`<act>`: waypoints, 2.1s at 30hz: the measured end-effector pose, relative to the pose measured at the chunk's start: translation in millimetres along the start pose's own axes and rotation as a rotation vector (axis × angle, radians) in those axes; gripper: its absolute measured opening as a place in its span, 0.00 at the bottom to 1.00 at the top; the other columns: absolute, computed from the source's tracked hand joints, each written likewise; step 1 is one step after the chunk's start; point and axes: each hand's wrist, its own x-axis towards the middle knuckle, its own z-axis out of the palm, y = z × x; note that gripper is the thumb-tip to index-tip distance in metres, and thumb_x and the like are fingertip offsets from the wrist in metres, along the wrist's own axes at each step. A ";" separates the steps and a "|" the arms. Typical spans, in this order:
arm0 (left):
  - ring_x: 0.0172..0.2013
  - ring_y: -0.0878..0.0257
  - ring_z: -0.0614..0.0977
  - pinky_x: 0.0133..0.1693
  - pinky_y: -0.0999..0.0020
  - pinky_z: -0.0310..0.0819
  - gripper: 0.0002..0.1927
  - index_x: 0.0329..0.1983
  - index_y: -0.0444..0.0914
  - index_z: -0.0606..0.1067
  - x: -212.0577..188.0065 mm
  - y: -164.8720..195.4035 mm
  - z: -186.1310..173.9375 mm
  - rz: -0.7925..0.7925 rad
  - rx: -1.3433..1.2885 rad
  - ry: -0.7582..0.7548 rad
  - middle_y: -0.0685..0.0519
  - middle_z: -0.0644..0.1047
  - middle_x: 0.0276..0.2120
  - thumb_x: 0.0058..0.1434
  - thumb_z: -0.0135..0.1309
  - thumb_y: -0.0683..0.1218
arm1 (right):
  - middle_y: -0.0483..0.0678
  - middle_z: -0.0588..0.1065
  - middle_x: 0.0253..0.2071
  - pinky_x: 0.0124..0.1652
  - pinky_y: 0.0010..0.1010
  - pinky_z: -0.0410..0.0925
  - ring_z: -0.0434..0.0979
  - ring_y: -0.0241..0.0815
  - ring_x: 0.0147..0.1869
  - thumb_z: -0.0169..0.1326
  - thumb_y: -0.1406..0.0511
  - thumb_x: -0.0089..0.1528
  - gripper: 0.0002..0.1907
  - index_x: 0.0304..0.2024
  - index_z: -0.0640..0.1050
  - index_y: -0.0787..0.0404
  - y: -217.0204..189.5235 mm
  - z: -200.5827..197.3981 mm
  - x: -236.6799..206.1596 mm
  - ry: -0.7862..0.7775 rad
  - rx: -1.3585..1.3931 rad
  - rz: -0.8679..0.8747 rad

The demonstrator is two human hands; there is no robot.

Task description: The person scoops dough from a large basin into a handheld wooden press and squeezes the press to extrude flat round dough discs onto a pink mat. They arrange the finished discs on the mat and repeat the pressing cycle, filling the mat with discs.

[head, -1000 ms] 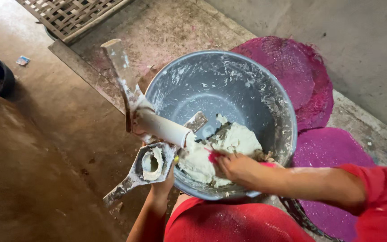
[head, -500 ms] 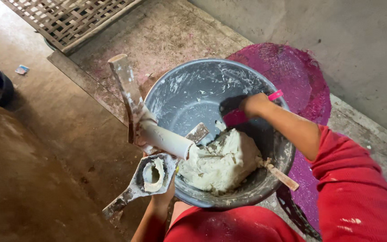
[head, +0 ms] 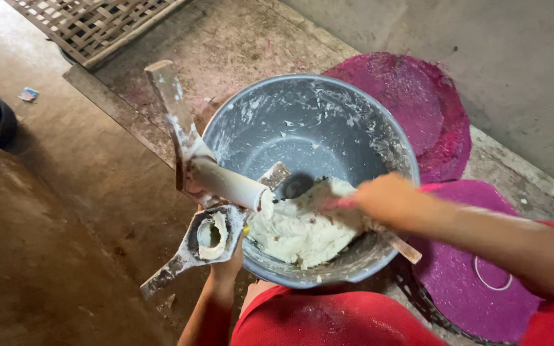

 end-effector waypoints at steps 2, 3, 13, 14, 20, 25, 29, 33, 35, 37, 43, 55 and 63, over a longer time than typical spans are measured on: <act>0.51 0.56 0.79 0.56 0.63 0.72 0.37 0.71 0.29 0.58 -2.6 0.5 -1.2 0.002 -0.002 0.002 0.46 0.75 0.51 0.59 0.58 0.34 | 0.51 0.82 0.39 0.44 0.45 0.76 0.85 0.53 0.44 0.51 0.58 0.63 0.13 0.46 0.83 0.49 18.5 3.4 -10.2 -0.031 -0.018 0.141; 0.51 0.56 0.79 0.56 0.63 0.72 0.37 0.71 0.29 0.57 -2.8 0.3 -1.7 0.005 -0.003 -0.001 0.46 0.75 0.51 0.59 0.58 0.34 | 0.52 0.82 0.39 0.44 0.46 0.76 0.85 0.54 0.44 0.52 0.59 0.63 0.12 0.45 0.83 0.51 24.7 8.7 -9.3 -0.075 -0.035 0.140; 0.51 0.56 0.79 0.56 0.63 0.73 0.38 0.72 0.30 0.56 -0.3 -10.6 2.4 0.014 -0.013 -0.021 0.46 0.75 0.51 0.60 0.58 0.34 | 0.62 0.80 0.41 0.45 0.51 0.74 0.81 0.64 0.46 0.53 0.66 0.61 0.09 0.38 0.83 0.60 4.5 -35.4 144.5 0.390 0.173 0.069; 0.51 0.56 0.79 0.56 0.63 0.73 0.38 0.72 0.30 0.56 0.6 -12.2 4.1 0.017 -0.017 -0.022 0.46 0.75 0.51 0.60 0.58 0.34 | 0.62 0.79 0.42 0.45 0.51 0.74 0.81 0.64 0.46 0.53 0.66 0.61 0.09 0.39 0.83 0.60 -6.3 -43.5 152.8 0.434 0.174 0.064; 0.51 0.57 0.79 0.55 0.64 0.73 0.39 0.73 0.30 0.55 0.7 -16.0 15.7 0.023 -0.033 -0.038 0.46 0.75 0.52 0.60 0.58 0.34 | 0.63 0.79 0.45 0.44 0.56 0.72 0.80 0.66 0.46 0.54 0.68 0.61 0.12 0.47 0.82 0.59 -2.6 -42.4 175.5 0.736 0.281 -0.196; 0.51 0.57 0.79 0.55 0.64 0.74 0.40 0.73 0.30 0.55 -22.6 -14.2 38.1 0.030 -0.042 -0.058 0.47 0.75 0.52 0.60 0.58 0.34 | 0.56 0.77 0.51 0.49 0.49 0.70 0.77 0.58 0.53 0.60 0.56 0.61 0.14 0.43 0.82 0.57 -27.4 -23.6 175.6 0.310 0.263 -0.194; 0.51 0.57 0.79 0.55 0.64 0.74 0.40 0.74 0.30 0.54 -49.1 -12.0 52.0 0.023 -0.058 -0.049 0.47 0.75 0.52 0.60 0.58 0.34 | 0.54 0.73 0.59 0.57 0.48 0.63 0.71 0.55 0.61 0.55 0.58 0.63 0.16 0.51 0.78 0.56 -94.6 14.1 171.2 0.185 0.343 -0.670; 0.51 0.58 0.80 0.55 0.65 0.75 0.39 0.74 0.31 0.55 -66.9 -16.0 59.0 -0.049 -0.126 -0.042 0.48 0.76 0.51 0.62 0.58 0.34 | 0.52 0.68 0.66 0.64 0.48 0.56 0.64 0.52 0.69 0.50 0.60 0.64 0.20 0.59 0.75 0.56 -93.4 85.7 131.2 0.222 0.289 -0.785; 0.53 0.57 0.80 0.57 0.63 0.74 0.38 0.74 0.31 0.56 -71.1 -20.0 62.5 0.001 -0.081 -0.045 0.47 0.76 0.53 0.63 0.58 0.34 | 0.51 0.66 0.70 0.68 0.48 0.53 0.61 0.51 0.73 0.48 0.60 0.65 0.23 0.63 0.73 0.55 -65.4 127.6 93.7 0.233 0.276 -0.924; 0.54 0.56 0.79 0.58 0.62 0.74 0.37 0.73 0.31 0.57 -73.2 -23.5 65.0 0.050 -0.046 -0.048 0.46 0.76 0.54 0.63 0.58 0.34 | 0.50 0.64 0.73 0.71 0.48 0.50 0.57 0.49 0.77 0.45 0.61 0.66 0.25 0.67 0.71 0.55 -39.8 161.2 68.2 0.279 0.255 -1.058; 0.56 0.51 0.77 0.60 0.59 0.70 0.36 0.71 0.30 0.59 -76.8 -22.4 60.5 0.083 0.004 -0.042 0.43 0.75 0.56 0.60 0.59 0.34 | 0.42 0.48 0.80 0.72 0.50 0.35 0.39 0.45 0.82 0.45 0.58 0.67 0.32 0.74 0.59 0.48 -45.8 173.0 92.6 0.036 -0.028 -0.919; 0.59 0.42 0.74 0.64 0.51 0.64 0.35 0.66 0.28 0.64 -99.0 -11.1 53.3 0.202 0.294 -0.111 0.38 0.73 0.58 0.55 0.63 0.35 | 0.51 0.80 0.41 0.46 0.46 0.75 0.82 0.53 0.47 0.54 0.59 0.62 0.13 0.42 0.84 0.56 26.9 168.1 -64.2 -0.098 -0.162 0.080; 0.57 0.46 0.75 0.64 0.54 0.65 0.38 0.69 0.26 0.61 -78.7 14.2 45.7 0.103 0.141 -0.120 0.40 0.74 0.56 0.56 0.62 0.34 | 0.54 0.80 0.41 0.45 0.49 0.74 0.83 0.57 0.47 0.44 0.62 0.66 0.12 0.46 0.77 0.57 56.2 112.0 -115.6 -0.056 -0.050 0.246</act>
